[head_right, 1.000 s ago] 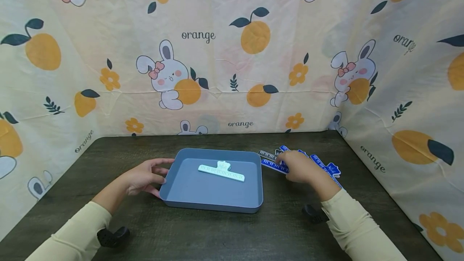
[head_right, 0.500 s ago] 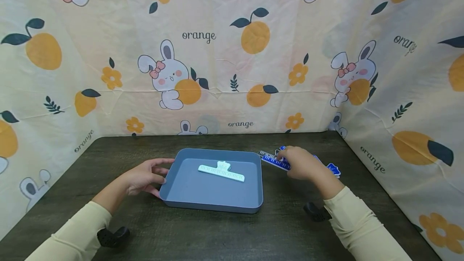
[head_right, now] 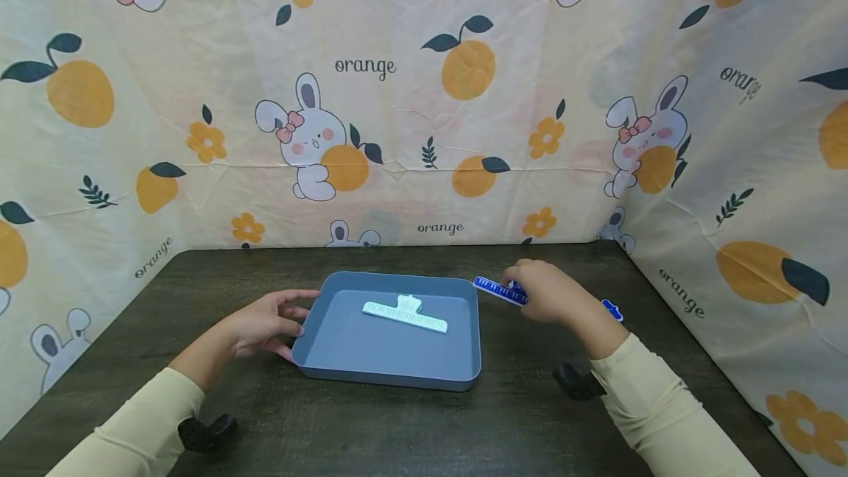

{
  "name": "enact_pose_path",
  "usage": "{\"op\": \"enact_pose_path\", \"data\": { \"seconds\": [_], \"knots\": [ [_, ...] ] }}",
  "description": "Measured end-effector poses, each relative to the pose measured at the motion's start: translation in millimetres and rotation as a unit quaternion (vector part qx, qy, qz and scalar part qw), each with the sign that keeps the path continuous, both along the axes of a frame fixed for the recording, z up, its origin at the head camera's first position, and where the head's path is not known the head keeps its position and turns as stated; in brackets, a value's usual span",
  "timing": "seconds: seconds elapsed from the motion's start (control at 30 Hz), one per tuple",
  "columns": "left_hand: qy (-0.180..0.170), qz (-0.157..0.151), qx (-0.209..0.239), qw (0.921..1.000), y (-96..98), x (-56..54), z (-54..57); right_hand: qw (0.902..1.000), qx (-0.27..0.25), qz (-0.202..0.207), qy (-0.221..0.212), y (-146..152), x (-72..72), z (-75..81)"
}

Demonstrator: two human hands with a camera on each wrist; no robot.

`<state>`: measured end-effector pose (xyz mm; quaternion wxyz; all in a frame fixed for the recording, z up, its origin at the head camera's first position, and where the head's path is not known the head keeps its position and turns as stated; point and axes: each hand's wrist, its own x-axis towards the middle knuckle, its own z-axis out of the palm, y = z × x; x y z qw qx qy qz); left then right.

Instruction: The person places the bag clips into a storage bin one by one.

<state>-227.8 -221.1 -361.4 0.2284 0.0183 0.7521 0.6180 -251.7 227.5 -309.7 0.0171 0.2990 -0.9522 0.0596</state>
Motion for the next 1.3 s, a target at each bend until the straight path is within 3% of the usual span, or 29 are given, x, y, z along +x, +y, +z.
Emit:
{"op": "enact_pose_path", "data": {
  "seconds": [0.5,1.3],
  "knots": [
    [0.001,-0.003,0.002,1.0,-0.9,-0.9,-0.1,0.9997,-0.003,0.025,0.004,-19,3.6,14.4],
    [0.001,-0.005,0.004,1.0,-1.3,-0.9,1.3,0.9974,0.013,0.07,-0.008,-53,-0.9,18.2]
  ]
}}
